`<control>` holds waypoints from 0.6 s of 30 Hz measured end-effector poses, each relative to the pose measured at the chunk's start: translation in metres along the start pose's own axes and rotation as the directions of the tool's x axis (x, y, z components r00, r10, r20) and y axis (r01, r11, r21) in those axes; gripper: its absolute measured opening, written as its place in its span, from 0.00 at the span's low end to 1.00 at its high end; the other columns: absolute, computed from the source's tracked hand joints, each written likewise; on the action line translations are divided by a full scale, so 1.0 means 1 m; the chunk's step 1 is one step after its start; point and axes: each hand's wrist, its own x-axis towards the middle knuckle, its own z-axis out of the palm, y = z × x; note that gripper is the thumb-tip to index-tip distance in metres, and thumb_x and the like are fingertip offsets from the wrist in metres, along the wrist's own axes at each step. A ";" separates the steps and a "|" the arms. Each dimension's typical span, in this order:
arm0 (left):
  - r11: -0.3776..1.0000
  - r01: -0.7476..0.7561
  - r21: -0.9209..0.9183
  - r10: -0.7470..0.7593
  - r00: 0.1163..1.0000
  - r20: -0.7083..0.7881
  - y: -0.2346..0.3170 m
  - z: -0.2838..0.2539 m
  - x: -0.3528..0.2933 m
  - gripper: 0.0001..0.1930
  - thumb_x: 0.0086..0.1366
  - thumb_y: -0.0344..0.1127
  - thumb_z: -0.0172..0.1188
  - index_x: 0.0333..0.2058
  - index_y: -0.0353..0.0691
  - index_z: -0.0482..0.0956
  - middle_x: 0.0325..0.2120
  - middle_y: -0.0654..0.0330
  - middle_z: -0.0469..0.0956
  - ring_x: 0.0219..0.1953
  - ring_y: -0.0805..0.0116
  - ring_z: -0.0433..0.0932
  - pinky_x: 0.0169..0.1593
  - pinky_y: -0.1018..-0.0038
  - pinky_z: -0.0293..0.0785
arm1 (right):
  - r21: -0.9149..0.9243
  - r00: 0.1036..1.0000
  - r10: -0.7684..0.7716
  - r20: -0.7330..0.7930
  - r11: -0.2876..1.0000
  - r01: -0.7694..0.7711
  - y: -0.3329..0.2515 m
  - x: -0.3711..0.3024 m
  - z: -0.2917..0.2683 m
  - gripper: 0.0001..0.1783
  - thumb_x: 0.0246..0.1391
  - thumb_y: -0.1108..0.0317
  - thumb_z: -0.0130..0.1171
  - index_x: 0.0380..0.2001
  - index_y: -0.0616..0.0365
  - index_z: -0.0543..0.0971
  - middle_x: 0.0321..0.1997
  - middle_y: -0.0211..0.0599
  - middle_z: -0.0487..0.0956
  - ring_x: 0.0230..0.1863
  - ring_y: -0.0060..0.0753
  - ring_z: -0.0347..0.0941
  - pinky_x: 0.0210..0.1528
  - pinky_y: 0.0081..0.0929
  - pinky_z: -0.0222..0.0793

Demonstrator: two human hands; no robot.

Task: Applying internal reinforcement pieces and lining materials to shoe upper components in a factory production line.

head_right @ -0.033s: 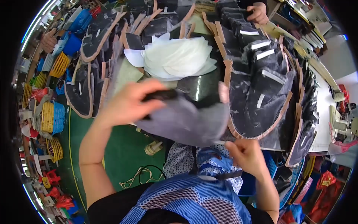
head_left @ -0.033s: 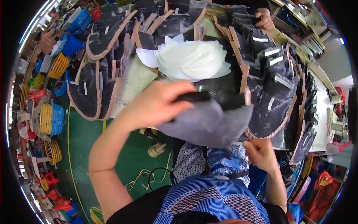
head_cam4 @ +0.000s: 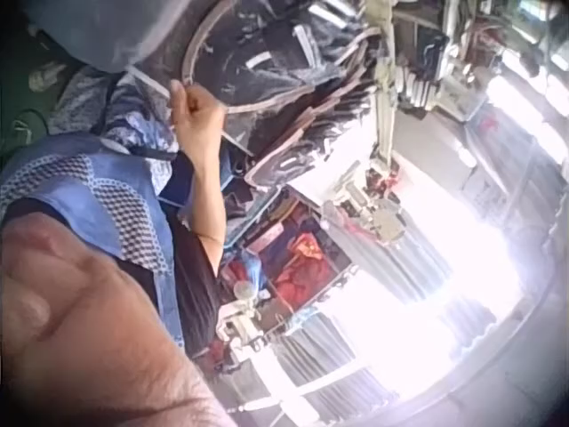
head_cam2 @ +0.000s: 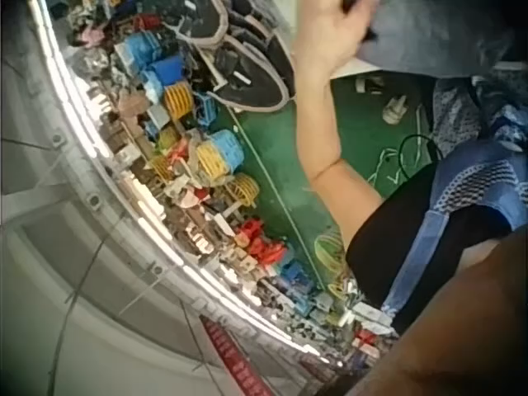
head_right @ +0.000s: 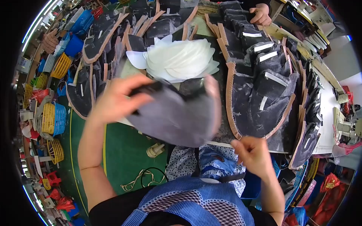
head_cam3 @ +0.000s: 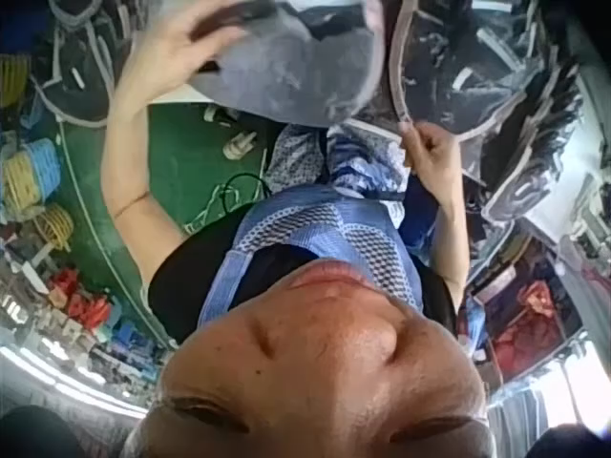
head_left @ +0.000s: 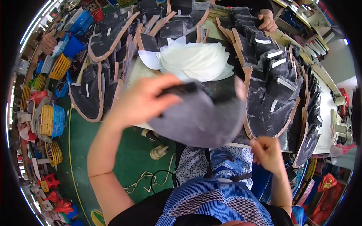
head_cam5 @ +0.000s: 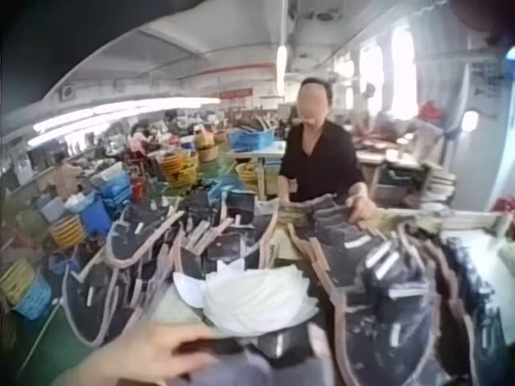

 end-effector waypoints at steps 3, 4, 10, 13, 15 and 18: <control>0.966 0.243 0.083 -0.236 0.968 -0.090 -0.043 -0.073 -0.021 0.16 0.62 0.29 0.66 0.47 0.34 0.76 0.32 0.62 0.79 0.37 0.75 0.77 0.40 0.76 0.72 | -0.086 0.956 -0.287 -0.062 0.956 0.281 -0.056 0.030 -0.001 0.13 0.62 0.67 0.63 0.25 0.64 0.78 0.16 0.30 0.76 0.17 0.15 0.72 0.20 0.19 0.65; 0.934 0.275 0.228 -0.253 0.960 -0.120 -0.067 -0.085 -0.025 0.17 0.61 0.30 0.66 0.48 0.35 0.76 0.32 0.60 0.80 0.37 0.70 0.79 0.42 0.73 0.74 | -0.120 0.917 -0.395 -0.050 0.914 0.387 -0.074 0.053 0.004 0.11 0.61 0.69 0.64 0.26 0.63 0.79 0.17 0.32 0.77 0.19 0.15 0.73 0.21 0.19 0.66; 0.723 0.118 0.681 0.203 0.906 -0.372 -0.076 -0.032 0.011 0.17 0.60 0.36 0.67 0.46 0.41 0.77 0.41 0.53 0.77 0.46 0.50 0.77 0.48 0.61 0.75 | -0.524 0.508 -0.860 0.038 0.416 0.743 -0.142 0.215 0.072 0.12 0.52 0.65 0.67 0.38 0.57 0.83 0.35 0.41 0.84 0.37 0.41 0.81 0.39 0.38 0.76; 0.763 0.041 0.645 0.136 0.965 -0.223 -0.066 0.013 0.030 0.22 0.60 0.47 0.68 0.46 0.39 0.77 0.43 0.51 0.76 0.46 0.47 0.76 0.50 0.59 0.74 | -0.696 0.570 -0.803 0.174 0.309 0.648 -0.149 0.262 0.105 0.18 0.45 0.54 0.71 0.36 0.54 0.83 0.39 0.40 0.83 0.46 0.46 0.79 0.48 0.43 0.75; 0.768 0.043 0.639 0.142 0.962 -0.235 -0.074 0.027 0.018 0.28 0.59 0.50 0.68 0.52 0.39 0.74 0.48 0.49 0.71 0.51 0.46 0.74 0.55 0.56 0.71 | -0.749 0.587 -0.772 0.242 0.236 0.619 -0.150 0.268 0.112 0.21 0.43 0.49 0.72 0.35 0.52 0.83 0.39 0.39 0.83 0.47 0.46 0.78 0.50 0.42 0.75; 0.716 0.108 0.690 0.107 0.959 -0.261 -0.098 0.022 -0.005 0.27 0.58 0.48 0.69 0.53 0.44 0.74 0.49 0.50 0.71 0.51 0.46 0.73 0.55 0.55 0.70 | -0.773 0.592 -0.743 0.312 0.164 0.613 -0.147 0.274 0.106 0.23 0.42 0.46 0.72 0.33 0.53 0.85 0.39 0.38 0.84 0.47 0.42 0.79 0.49 0.38 0.75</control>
